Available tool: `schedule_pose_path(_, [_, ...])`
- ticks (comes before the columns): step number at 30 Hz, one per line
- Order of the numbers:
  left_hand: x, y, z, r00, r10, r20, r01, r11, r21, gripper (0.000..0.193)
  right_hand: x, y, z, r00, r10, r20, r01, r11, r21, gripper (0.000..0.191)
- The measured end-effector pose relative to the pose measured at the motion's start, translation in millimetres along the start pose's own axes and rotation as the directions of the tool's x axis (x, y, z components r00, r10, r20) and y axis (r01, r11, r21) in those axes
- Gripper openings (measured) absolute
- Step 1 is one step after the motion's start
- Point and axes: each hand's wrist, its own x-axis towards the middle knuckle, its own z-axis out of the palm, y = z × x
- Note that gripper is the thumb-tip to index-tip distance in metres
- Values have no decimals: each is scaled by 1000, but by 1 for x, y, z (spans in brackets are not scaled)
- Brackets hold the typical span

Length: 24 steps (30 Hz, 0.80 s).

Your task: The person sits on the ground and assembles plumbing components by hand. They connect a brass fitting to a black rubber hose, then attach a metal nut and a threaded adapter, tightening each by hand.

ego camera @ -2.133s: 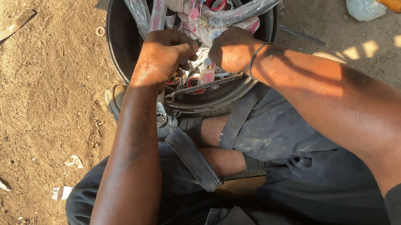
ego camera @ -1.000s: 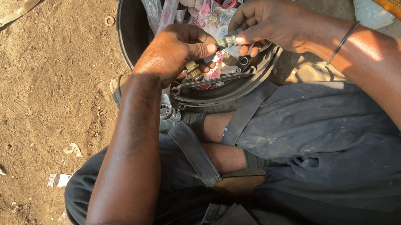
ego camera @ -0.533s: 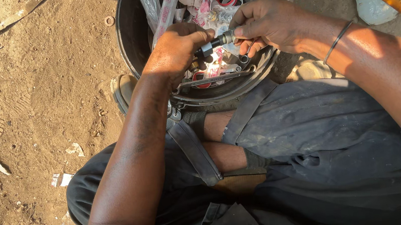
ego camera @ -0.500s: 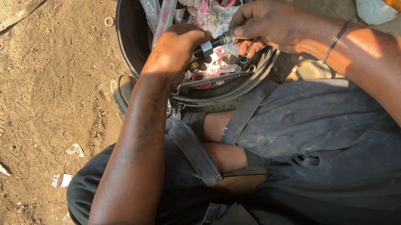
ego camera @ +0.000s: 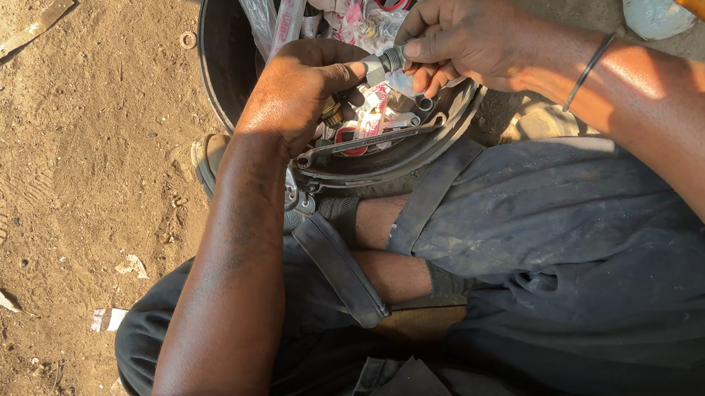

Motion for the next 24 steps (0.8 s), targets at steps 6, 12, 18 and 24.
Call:
schedule_pose_path(6, [-8,9,5,996,-69,-53,77,985,154,26,0,-1,4,1000,-16,-6,16,999,-27,20])
schedule_pose_path(12, [-8,11,7,996,-65,-62,75,984,160,24,-1,-2,9,1000,7,-26,-9,997,-72,20])
schedule_pose_path(18, [-4,9,5,999,-19,-47,30,967,253,20,-1,0,11,999,15,-48,-17,998,-58,19])
schedule_pose_path(24, [-2,3,4,998,54,-27,-46,970,237,23,1,4,9,999,24,-38,-25,999,-34,19])
